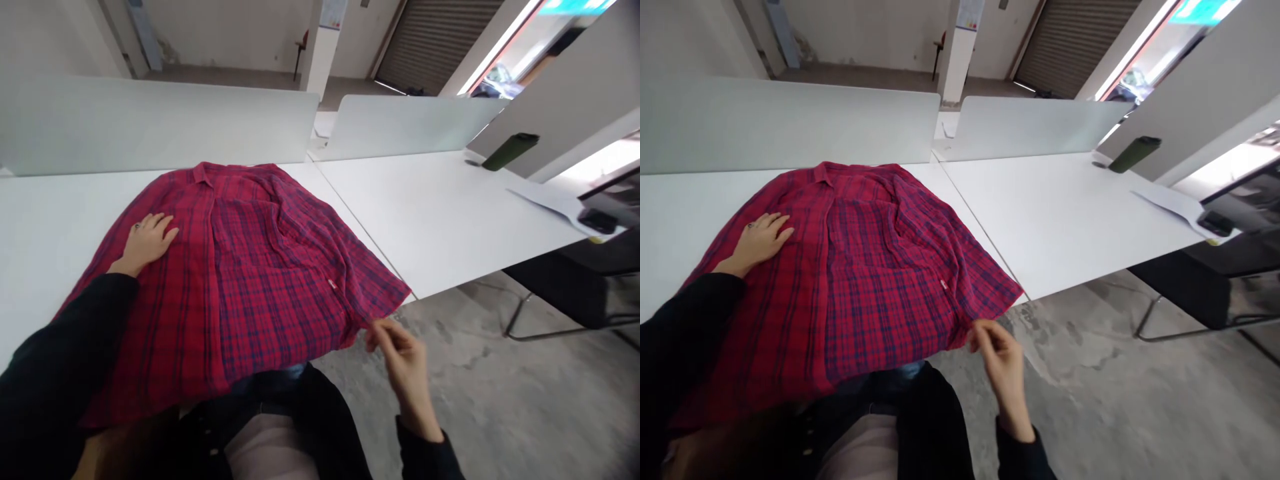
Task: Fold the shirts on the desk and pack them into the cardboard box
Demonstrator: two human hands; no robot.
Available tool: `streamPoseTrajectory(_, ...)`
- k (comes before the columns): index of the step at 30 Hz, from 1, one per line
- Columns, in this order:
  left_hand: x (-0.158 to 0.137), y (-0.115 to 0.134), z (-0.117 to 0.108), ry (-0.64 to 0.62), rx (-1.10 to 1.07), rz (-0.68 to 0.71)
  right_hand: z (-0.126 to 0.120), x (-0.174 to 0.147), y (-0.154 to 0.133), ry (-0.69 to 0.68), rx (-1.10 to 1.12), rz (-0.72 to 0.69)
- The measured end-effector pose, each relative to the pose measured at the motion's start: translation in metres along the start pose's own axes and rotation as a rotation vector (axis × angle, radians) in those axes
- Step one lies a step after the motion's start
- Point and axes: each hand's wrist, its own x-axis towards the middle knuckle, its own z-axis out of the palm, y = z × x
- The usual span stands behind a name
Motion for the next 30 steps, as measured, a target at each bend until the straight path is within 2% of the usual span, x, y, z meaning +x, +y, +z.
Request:
streamPoseTrajectory(2, 0.011, 0.001, -0.011, -0.020, -0.027, -0.006, -0.028, 0.025, 0.013, 0.222, -0.256, -0.034)
streamPoseTrajectory(4, 0.027, 0.006, -0.023, -0.004, -0.039, -0.025, -0.048, 0.049, 0.025, 0.339, -0.489, -0.064)
streamPoseTrajectory(6, 0.049, 0.019, -0.032, 0.035, -0.038, -0.032, -0.059, 0.068, 0.033, 0.334, -0.637, -0.089)
streamPoseTrajectory(8, 0.075, 0.043, -0.036, 0.050, -0.054, 0.012, -0.061, 0.083, 0.038, 0.246, -0.702, -0.102)
streamPoseTrajectory(12, 0.129, 0.111, -0.029, 0.016, -0.113, 0.167, -0.057, 0.099, 0.045, 0.143, -0.717, -0.079)
streamPoseTrajectory(16, 0.181, 0.179, -0.015, -0.063, -0.205, 0.299, -0.057, 0.108, 0.052, 0.213, -0.756, -0.071)
streamPoseTrajectory(19, 0.215, 0.213, -0.004, -0.074, -0.218, 0.331, -0.056, 0.114, 0.057, 0.232, -0.777, -0.071)
streamPoseTrajectory(23, 0.251, 0.234, 0.013, -0.093, -0.203, 0.342, -0.054, 0.121, 0.057, 0.092, -0.726, -0.072)
streamPoseTrajectory(28, 0.277, 0.243, 0.031, -0.106, -0.179, 0.331, -0.058, 0.122, 0.043, 0.197, -0.612, -0.130)
streamPoseTrajectory(30, 0.284, 0.245, 0.035, -0.105, -0.177, 0.324, -0.062, 0.117, 0.036, 0.184, -0.535, -0.087)
